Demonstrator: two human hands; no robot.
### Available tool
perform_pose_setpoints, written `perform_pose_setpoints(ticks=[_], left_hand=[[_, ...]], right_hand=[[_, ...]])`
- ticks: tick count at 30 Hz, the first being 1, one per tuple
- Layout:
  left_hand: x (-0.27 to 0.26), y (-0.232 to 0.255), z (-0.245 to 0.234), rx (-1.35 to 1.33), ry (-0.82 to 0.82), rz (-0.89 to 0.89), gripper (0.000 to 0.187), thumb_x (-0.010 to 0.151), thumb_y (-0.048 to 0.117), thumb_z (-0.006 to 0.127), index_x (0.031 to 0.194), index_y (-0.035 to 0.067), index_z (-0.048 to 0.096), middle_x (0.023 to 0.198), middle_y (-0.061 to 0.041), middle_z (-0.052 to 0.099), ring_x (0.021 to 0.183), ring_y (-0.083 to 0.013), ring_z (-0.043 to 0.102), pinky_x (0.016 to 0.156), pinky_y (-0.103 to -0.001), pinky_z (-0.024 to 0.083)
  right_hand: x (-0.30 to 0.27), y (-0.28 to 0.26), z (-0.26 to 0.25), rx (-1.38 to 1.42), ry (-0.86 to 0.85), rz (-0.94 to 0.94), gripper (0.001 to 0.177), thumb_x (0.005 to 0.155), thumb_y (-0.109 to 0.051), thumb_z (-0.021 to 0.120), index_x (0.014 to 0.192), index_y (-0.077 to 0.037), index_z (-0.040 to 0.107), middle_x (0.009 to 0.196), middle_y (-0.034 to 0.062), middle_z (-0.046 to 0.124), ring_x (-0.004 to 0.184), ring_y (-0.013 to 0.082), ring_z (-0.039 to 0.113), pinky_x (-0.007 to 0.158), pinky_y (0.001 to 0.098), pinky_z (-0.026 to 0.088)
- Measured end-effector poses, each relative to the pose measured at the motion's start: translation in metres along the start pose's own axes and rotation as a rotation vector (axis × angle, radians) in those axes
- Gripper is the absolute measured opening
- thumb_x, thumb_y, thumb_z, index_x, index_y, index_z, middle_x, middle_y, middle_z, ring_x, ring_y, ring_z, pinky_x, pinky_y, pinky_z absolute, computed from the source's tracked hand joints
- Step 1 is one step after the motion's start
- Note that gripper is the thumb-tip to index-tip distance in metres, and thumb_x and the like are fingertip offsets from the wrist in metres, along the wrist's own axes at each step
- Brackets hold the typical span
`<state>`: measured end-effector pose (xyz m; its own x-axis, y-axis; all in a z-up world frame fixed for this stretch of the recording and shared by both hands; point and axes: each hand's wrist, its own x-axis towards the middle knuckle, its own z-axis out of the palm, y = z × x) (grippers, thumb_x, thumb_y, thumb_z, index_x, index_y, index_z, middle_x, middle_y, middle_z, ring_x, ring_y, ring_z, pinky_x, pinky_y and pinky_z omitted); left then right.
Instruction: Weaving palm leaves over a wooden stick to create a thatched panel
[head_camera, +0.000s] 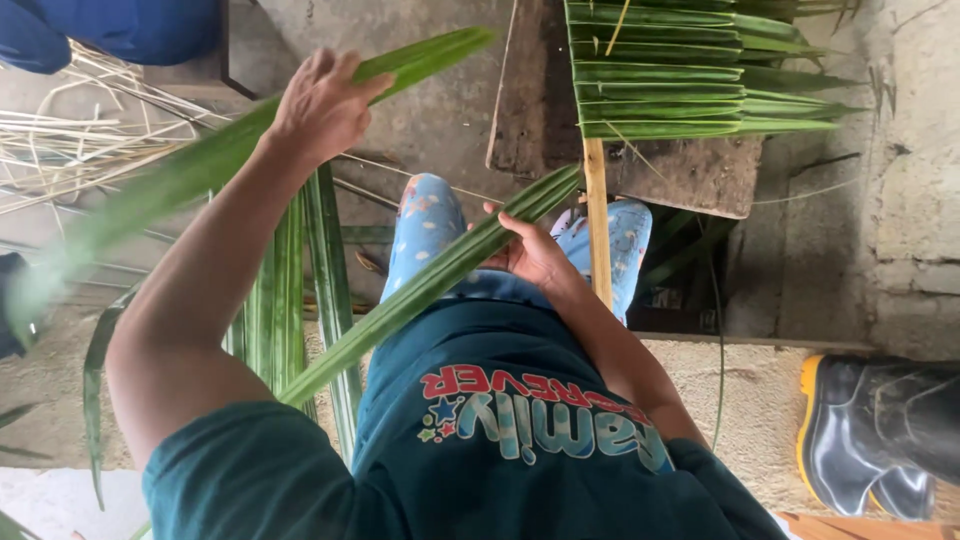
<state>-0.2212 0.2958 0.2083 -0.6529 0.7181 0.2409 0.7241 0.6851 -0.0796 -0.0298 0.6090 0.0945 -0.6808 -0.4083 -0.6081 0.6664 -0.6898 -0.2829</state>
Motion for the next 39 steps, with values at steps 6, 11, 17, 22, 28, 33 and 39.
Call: perform_pose_setpoints(ticks=[6, 11, 17, 22, 28, 33, 39], left_hand=[[0.022, 0.043, -0.011, 0.067, 0.125, 0.272, 0.059, 0.084, 0.024, 0.083, 0.142, 0.026, 0.068, 0.135, -0.012, 0.057, 0.105, -0.0247, 0.056, 0.092, -0.038, 0.054], [-0.004, 0.075, -0.007, -0.124, 0.116, 0.266, 0.054, 0.089, 0.031, 0.086, 0.139, 0.021, 0.070, 0.128, -0.011, 0.055, 0.103, -0.0218, 0.055, 0.092, -0.036, 0.054], [-0.032, 0.102, 0.021, -0.324, 0.257, 0.089, 0.031, 0.090, 0.031, 0.076, 0.121, 0.031, 0.078, 0.115, -0.006, 0.061, 0.083, -0.0276, 0.059, 0.069, -0.038, 0.055], [-0.031, 0.114, 0.019, -0.402, 0.241, 0.066, 0.029, 0.093, 0.032, 0.077, 0.123, 0.034, 0.077, 0.114, -0.003, 0.063, 0.087, -0.0264, 0.062, 0.070, -0.037, 0.057], [-0.019, 0.131, 0.032, -0.442, 0.189, 0.085, 0.024, 0.097, 0.030, 0.073, 0.120, 0.033, 0.078, 0.117, -0.006, 0.064, 0.089, -0.0301, 0.065, 0.068, -0.041, 0.058], [-0.004, 0.157, 0.041, -0.458, 0.162, 0.078, 0.030, 0.094, 0.026, 0.075, 0.122, 0.034, 0.077, 0.115, -0.006, 0.064, 0.089, -0.0308, 0.066, 0.067, -0.040, 0.059], [0.015, 0.187, 0.048, -0.506, 0.138, 0.077, 0.025, 0.093, 0.028, 0.074, 0.118, 0.034, 0.078, 0.118, -0.004, 0.062, 0.093, -0.0295, 0.065, 0.066, -0.040, 0.060]], right_hand=[[0.024, -0.005, 0.004, 0.055, -0.059, -0.069, 0.048, 0.086, -0.014, 0.078, 0.133, -0.018, 0.069, 0.123, 0.0194, 0.063, 0.121, 0.0433, 0.062, 0.091, 0.0666, 0.060], [0.037, -0.007, 0.024, 0.071, -0.227, -0.181, 0.042, 0.089, -0.013, 0.079, 0.129, -0.016, 0.069, 0.121, 0.0267, 0.069, 0.110, 0.0456, 0.069, 0.091, 0.0630, 0.062], [0.057, -0.007, 0.020, 0.151, -0.195, -0.271, 0.037, 0.097, -0.023, 0.076, 0.129, -0.010, 0.066, 0.129, 0.0239, 0.069, 0.114, 0.0487, 0.068, 0.100, 0.0681, 0.057], [0.034, -0.013, 0.018, 0.108, -0.173, -0.302, 0.027, 0.098, -0.021, 0.074, 0.121, -0.007, 0.070, 0.126, 0.0294, 0.068, 0.111, 0.0533, 0.068, 0.098, 0.0700, 0.057], [0.015, -0.014, 0.009, 0.045, -0.131, -0.263, 0.032, 0.097, -0.023, 0.074, 0.116, 0.002, 0.067, 0.122, 0.0367, 0.066, 0.106, 0.0559, 0.068, 0.091, 0.0724, 0.058], [0.021, -0.024, -0.024, 0.027, -0.034, -0.246, 0.044, 0.094, -0.035, 0.076, 0.117, 0.001, 0.065, 0.118, 0.0308, 0.071, 0.098, 0.0514, 0.072, 0.082, 0.0667, 0.063], [0.000, -0.038, -0.038, 0.044, 0.048, -0.317, 0.049, 0.093, -0.040, 0.076, 0.115, 0.002, 0.064, 0.114, 0.0281, 0.073, 0.093, 0.0472, 0.075, 0.076, 0.0626, 0.067]])
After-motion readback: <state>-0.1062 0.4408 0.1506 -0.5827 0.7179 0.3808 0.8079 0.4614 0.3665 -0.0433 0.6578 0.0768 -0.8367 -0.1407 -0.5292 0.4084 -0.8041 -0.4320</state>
